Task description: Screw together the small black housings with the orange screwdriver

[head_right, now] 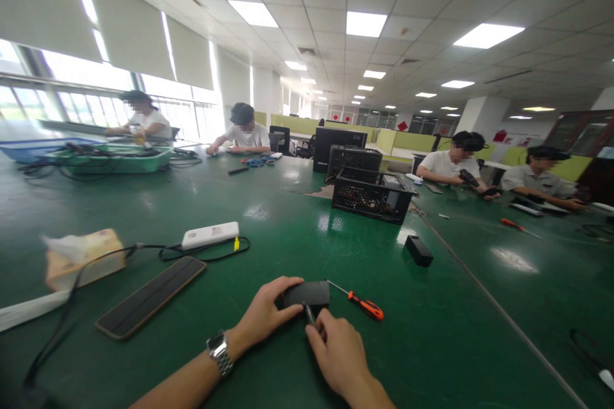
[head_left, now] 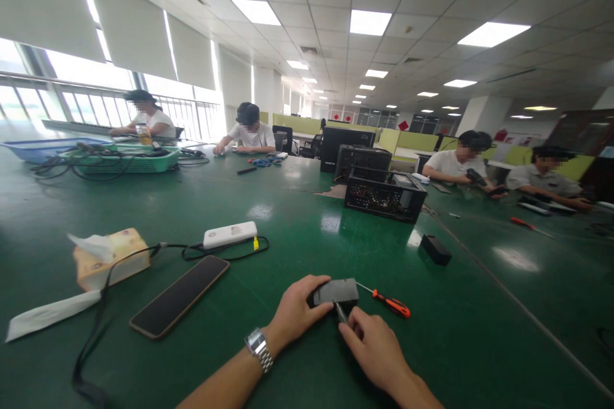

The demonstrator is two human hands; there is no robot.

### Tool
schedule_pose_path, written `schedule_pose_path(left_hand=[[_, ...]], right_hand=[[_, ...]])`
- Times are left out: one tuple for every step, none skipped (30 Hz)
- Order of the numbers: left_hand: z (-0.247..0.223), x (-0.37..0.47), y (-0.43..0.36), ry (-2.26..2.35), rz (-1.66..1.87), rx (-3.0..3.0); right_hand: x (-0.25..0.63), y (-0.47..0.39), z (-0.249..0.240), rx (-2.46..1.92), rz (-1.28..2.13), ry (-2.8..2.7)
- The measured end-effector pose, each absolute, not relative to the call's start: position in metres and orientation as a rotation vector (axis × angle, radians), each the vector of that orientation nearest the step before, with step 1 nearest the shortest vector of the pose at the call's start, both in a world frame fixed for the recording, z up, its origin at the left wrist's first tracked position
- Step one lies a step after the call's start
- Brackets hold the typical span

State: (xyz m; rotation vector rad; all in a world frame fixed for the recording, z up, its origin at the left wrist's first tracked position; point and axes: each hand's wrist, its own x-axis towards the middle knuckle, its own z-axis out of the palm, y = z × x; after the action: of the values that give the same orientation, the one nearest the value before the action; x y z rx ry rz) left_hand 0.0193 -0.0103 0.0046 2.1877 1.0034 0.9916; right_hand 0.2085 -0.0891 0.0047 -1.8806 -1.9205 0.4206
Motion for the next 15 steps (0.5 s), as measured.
schedule_pose_path(left_hand=[[0.004, 0.019, -0.01, 1.017, 0.987, 2.2], [0.003, 0.019, -0.009, 1.029, 0.979, 2.213], [0.002, 0.019, -0.009, 1.04, 0.97, 2.223], [0.002, 0.019, -0.009, 1.05, 0.958, 2.229], [0.001, 0.018, -0.009, 1.058, 0.945, 2.23], [0.001, 0.018, -0.009, 1.067, 0.929, 2.224], [0.001, 0.018, -0.008, 1.077, 0.915, 2.211], [0.001, 0.017, -0.008, 1.087, 0.901, 2.195], [0.001, 0.017, -0.008, 1.093, 0.89, 2.178], [0.002, 0.017, -0.008, 1.092, 0.878, 2.16], [0.003, 0.016, -0.008, 1.086, 0.87, 2.141], [0.004, 0.016, -0.007, 1.077, 0.863, 2.118], [0.005, 0.017, -0.007, 1.065, 0.856, 2.093], [0.005, 0.018, -0.007, 1.057, 0.854, 2.066], [0.006, 0.019, -0.007, 1.051, 0.86, 2.043]], right_hand=[[0.213, -0.089, 0.006, -1.877, 0.429, -1.907], [0.218, -0.088, 0.008, -1.864, 0.456, -1.908], [0.225, -0.088, 0.01, -1.835, 0.511, -1.93], [0.233, -0.089, 0.012, -1.791, 0.594, -1.973], [0.241, -0.09, 0.014, -1.74, 0.7, -2.028], [0.248, -0.091, 0.016, -1.694, 0.809, -2.085], [0.254, -0.093, 0.019, -1.665, 0.888, -2.135], [0.258, -0.094, 0.021, -1.658, 0.91, -2.179], [0.26, -0.095, 0.022, -1.668, 0.86, -2.216], [0.259, -0.096, 0.023, -1.681, 0.75, -2.243], [0.258, -0.096, 0.023, -1.683, 0.598, -2.254], [0.255, -0.095, 0.022, -1.667, 0.431, -2.244], [0.252, -0.093, 0.021, -1.638, 0.273, -2.212], [0.249, -0.091, 0.018, -1.604, 0.135, -2.169], [0.246, -0.088, 0.015, -1.571, 0.014, -2.122]])
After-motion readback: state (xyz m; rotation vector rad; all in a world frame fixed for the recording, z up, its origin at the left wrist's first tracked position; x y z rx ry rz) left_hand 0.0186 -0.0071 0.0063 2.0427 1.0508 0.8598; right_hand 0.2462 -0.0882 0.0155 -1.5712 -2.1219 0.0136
